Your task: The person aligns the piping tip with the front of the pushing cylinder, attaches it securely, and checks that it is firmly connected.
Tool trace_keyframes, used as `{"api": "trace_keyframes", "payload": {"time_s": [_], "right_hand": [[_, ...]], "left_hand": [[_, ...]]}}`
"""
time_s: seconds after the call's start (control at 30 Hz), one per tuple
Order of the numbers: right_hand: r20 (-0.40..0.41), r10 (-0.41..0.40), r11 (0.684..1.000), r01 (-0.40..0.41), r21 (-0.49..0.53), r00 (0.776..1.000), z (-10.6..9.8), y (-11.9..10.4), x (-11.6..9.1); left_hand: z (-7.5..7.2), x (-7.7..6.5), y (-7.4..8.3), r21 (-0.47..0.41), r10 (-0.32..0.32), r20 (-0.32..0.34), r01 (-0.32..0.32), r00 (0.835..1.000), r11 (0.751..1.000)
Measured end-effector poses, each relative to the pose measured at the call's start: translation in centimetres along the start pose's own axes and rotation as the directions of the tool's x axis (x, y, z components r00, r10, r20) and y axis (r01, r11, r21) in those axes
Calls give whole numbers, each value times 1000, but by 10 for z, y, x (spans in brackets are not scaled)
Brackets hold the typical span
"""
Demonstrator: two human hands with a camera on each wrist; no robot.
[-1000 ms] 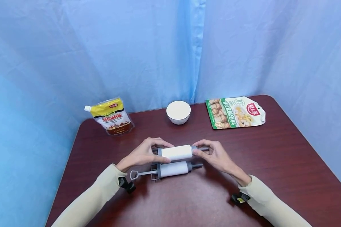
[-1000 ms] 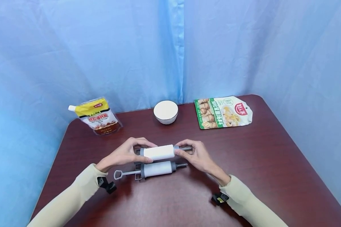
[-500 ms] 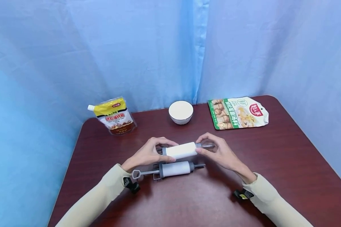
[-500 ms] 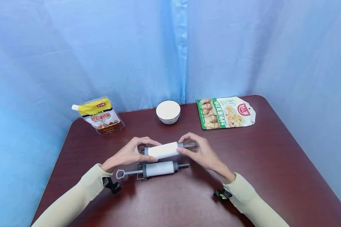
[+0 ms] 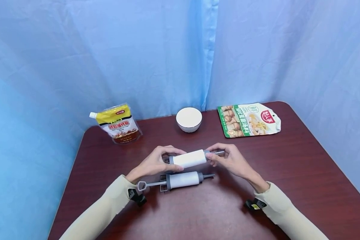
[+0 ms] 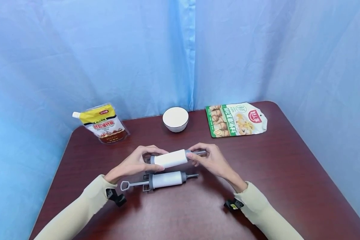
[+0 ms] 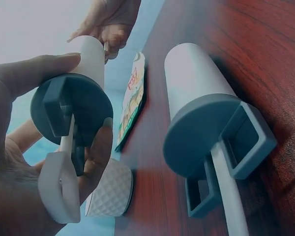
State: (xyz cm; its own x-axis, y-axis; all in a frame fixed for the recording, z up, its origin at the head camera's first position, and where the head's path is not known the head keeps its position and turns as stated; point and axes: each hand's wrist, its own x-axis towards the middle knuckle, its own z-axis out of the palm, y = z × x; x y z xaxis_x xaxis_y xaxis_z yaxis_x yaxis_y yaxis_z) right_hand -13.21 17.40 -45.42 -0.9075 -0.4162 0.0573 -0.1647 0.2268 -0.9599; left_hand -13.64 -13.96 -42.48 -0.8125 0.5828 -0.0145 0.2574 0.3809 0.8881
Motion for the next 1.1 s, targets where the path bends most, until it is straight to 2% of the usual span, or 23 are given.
{"api": "trace_keyframes", "payload": {"time_s": [0.17,0.33,0.47,0.6,0.73,0.9,1.1], "right_hand": [[-67,9,996,-15,-89,998,5,1,-1],[-102,-55,998,51,-37,993,9,1,0],[-65,-79,997,81,20,995,7,1,0],[-7,-71,996,71,45,997,3,2,-1],[19,-28,998,27,56,999,2,4,0],[-2,48,999,-48,8,999,6,6,1],[-35,62,998,-63,-30,997,11,8,2]], "left_hand": [[1,0,1,-7,-9,17,9,1000,1000],[0,1,0,-10,-17,27,17,999,1000],[-1,3,-3,-14,-24,23,25,999,1000],[-4,3,-6,-29,-38,14,39,999,999],[-5,3,-7,-5,-29,17,29,999,1000],[-3,1,-5,39,-17,32,16,999,999],[1,-2,-7,49,-6,67,3,998,999]]}}
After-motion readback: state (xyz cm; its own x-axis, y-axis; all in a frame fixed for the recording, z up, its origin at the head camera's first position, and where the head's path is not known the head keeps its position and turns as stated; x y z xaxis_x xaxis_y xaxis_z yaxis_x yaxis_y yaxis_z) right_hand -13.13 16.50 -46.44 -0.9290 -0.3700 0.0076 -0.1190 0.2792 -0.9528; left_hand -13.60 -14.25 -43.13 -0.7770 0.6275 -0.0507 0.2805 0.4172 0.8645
